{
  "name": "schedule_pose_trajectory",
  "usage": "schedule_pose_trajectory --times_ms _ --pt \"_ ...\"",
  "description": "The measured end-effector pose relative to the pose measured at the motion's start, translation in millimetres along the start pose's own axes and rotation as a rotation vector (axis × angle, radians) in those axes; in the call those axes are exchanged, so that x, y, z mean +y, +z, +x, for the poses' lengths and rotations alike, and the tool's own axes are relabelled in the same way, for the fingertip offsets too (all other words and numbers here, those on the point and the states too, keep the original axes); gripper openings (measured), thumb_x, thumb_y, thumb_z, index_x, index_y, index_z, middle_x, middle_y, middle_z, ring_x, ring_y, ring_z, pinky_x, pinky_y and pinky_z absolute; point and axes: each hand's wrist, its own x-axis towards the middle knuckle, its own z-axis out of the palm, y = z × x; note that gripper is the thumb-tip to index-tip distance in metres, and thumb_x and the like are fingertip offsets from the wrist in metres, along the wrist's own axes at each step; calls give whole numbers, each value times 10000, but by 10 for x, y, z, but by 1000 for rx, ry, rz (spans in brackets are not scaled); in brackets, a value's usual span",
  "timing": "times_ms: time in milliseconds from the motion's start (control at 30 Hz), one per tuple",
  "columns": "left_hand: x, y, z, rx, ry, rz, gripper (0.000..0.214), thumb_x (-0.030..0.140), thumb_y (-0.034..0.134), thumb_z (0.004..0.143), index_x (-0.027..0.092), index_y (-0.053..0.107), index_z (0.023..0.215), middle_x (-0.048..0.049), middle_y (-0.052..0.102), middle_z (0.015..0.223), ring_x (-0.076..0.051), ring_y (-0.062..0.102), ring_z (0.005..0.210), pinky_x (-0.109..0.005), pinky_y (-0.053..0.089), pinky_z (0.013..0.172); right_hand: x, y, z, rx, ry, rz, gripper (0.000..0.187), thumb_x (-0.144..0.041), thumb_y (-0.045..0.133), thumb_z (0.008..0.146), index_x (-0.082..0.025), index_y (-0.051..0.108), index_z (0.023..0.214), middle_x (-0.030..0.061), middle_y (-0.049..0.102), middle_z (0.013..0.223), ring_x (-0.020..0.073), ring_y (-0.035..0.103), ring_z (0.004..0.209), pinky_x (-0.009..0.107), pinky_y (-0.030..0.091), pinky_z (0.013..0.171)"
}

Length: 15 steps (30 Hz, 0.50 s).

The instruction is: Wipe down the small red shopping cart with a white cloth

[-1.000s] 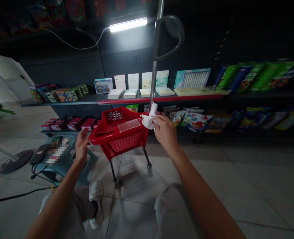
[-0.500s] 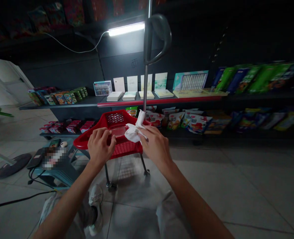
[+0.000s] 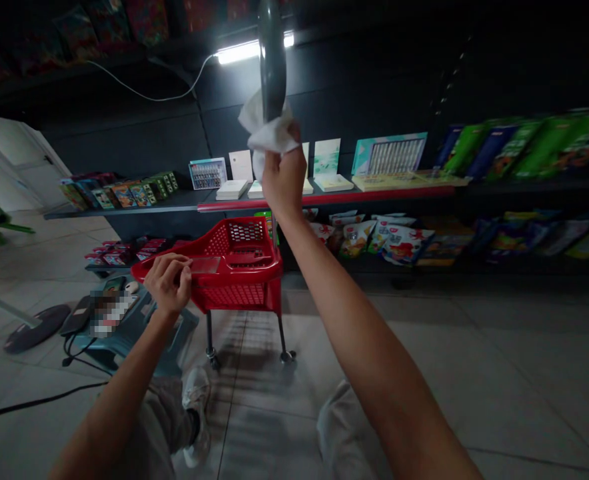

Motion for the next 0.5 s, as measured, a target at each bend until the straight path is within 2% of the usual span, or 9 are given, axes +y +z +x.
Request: schedule_pose_trajectory --times_ms 67,167,233,333,433,500 --pt "-116 21 12 4 -16 -8 228 319 510 930 219 682 818 -88 743 946 -239 652 950 -378 479 875 -112 40 -181 17 100 1 517 -276 279 1057 -125 420 1531 200 597 1373 306 528 1362 442 455 1085" --pt "-251 63 9 42 -84 23 279 330 444 940 220 657 797 -100 749 964 -243 654 968 -404 457 921 -214 61 -519 -142 128 -35 530 -354 447 1024 -171 443 1521 196 602 1393 312 537 1344 420 458 1087" --pt "-317 80 2 89 -144 31 285 313 414 940 219 639 791 -99 753 980 -239 654 990 -416 436 965 -235 107 -724 -212 134 2 494 -348 418 1025 -151 483 1474 207 604 1394 303 556 1318 414 456 1086" --pt "-410 58 19 130 -262 -4 274 260 397 929 215 623 781 -87 755 984 -226 652 1002 -420 421 1011 -209 252 -1027 -221 163 176 413 -310 351 1029 -143 559 1344 199 661 1311 275 625 1203 393 491 1035" --pt "-451 -24 70 120 -378 -60 268 219 394 923 214 627 791 -73 752 967 -215 658 989 -426 415 1062 -153 435 -1360 -221 148 415 314 -325 417 1003 -161 598 1202 158 725 1134 265 682 1026 375 539 926" --pt "-367 -100 103 116 -414 -64 231 224 425 925 215 635 830 -70 747 989 -219 660 1022 -441 394 1117 -139 542 -1565 -230 137 534 259 -335 467 984 -168 606 1127 139 732 1064 267 694 976 374 546 896"
